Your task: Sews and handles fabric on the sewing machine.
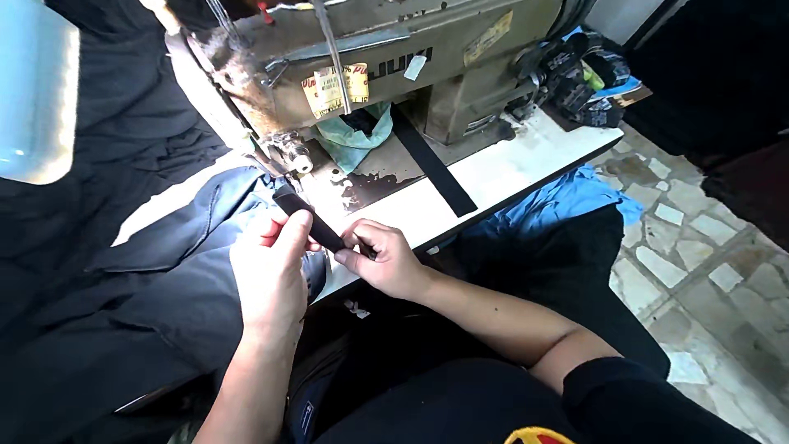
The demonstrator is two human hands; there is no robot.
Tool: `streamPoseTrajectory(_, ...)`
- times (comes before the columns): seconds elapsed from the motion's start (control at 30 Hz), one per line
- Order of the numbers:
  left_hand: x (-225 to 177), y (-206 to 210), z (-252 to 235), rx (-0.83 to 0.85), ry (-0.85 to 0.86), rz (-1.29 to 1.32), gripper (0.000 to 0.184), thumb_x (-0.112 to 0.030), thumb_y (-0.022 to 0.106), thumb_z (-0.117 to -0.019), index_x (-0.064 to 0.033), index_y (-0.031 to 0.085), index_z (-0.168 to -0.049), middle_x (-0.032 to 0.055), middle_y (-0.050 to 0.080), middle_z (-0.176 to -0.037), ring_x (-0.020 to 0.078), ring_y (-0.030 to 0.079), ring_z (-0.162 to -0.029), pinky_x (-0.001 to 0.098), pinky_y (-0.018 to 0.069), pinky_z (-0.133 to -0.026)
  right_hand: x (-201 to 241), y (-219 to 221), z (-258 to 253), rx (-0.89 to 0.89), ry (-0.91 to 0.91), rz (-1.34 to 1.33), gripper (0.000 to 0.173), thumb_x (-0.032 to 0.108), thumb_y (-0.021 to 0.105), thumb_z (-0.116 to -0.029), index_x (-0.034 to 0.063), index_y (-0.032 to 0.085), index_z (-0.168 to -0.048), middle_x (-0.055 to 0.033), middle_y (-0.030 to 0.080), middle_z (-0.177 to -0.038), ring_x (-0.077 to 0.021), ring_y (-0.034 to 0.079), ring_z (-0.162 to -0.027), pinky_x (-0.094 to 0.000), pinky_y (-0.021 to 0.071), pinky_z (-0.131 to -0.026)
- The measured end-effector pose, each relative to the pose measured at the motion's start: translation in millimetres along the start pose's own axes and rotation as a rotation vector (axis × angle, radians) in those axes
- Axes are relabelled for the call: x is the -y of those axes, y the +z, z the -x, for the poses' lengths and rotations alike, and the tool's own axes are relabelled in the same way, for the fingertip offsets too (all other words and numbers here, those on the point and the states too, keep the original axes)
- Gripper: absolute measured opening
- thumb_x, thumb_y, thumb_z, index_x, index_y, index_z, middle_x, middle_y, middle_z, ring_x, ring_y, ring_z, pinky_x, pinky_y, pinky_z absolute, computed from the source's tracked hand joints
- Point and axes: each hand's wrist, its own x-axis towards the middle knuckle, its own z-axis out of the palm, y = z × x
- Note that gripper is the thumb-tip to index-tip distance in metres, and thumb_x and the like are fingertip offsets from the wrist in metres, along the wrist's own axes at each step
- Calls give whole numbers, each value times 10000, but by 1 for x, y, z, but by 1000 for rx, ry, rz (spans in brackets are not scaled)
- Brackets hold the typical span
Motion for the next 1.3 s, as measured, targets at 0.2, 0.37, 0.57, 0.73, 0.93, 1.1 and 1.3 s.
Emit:
streamPoseTrajectory(0.2, 9, -1, -6, -97, -198, 162, 221, -53, 494, -993, -202, 586, -858, -65, 678, -786, 40, 666, -657, 217, 590, -628, -1, -2, 4, -1, 112, -61, 97, 8, 656, -906, -32, 653, -817, -41, 586, -779, -13, 537, -676, -140, 456, -603)
streamPoseTrajectory(0.37, 20, -6, -10, -150, -259, 225, 201, -52, 472, -1017, -182, 587, -916, -50, 687, -758, 43, 668, -624, 214, 593, -607, -5, 2, 2, -4, 200, -69, 83, -3, 658, -886, -34, 644, -810, -16, 545, -679, 8, 472, -569, -133, 401, -518)
streamPoseTrajectory(0.57, 32, -15, -11, -140, -280, 258, 215, -66, 437, -1034, -146, 614, -940, -11, 707, -793, 58, 678, -633, 206, 589, -598, -12, 5, 2, 10, 286, -71, 80, -3, 666, -869, -8, 631, -797, 21, 522, -640, 20, 446, -559, -137, 378, -521)
streamPoseTrajectory(0.73, 39, -25, -16, -114, -274, 206, 239, -55, 431, -1027, -153, 623, -925, -35, 683, -757, 37, 647, -600, 185, 570, -575, -11, 6, -1, 38, 455, -11, 126, 16, 704, -880, 15, 590, -826, 12, 515, -675, -9, 464, -588, -164, 397, -547)
streamPoseTrajectory(0.93, 40, -62, -39, 128, -37, -148, 227, -27, 567, -883, -246, 625, -866, -163, 644, -767, -42, 596, -616, 140, 527, -562, -3, 2, -27, 460, 379, 171, 185, 93, 611, -981, -32, 655, -852, -37, 533, -680, -68, 487, -632, -238, 402, -588)
streamPoseTrajectory(1.1, 42, -73, -59, 252, 111, -665, 117, -113, 587, -973, -27, 666, -972, 32, 645, -853, 83, 602, -725, 265, 522, -691, -1, 10, -49, 681, 394, 398, 202, 117, 575, -1027, -49, 682, -988, -166, 635, -900, -259, 628, -835, -426, 511, -748)
streamPoseTrajectory(1.3, 78, -66, -64, 565, 389, -1090, 216, -77, 544, -905, 84, 685, -932, 275, 687, -1164, 466, 660, -1108, 643, 495, -928, -4, 4, -45, 736, 394, 415, 211, 106, 544, -1027, -51, 665, -955, -146, 610, -817, -232, 589, -772, -387, 479, -693)
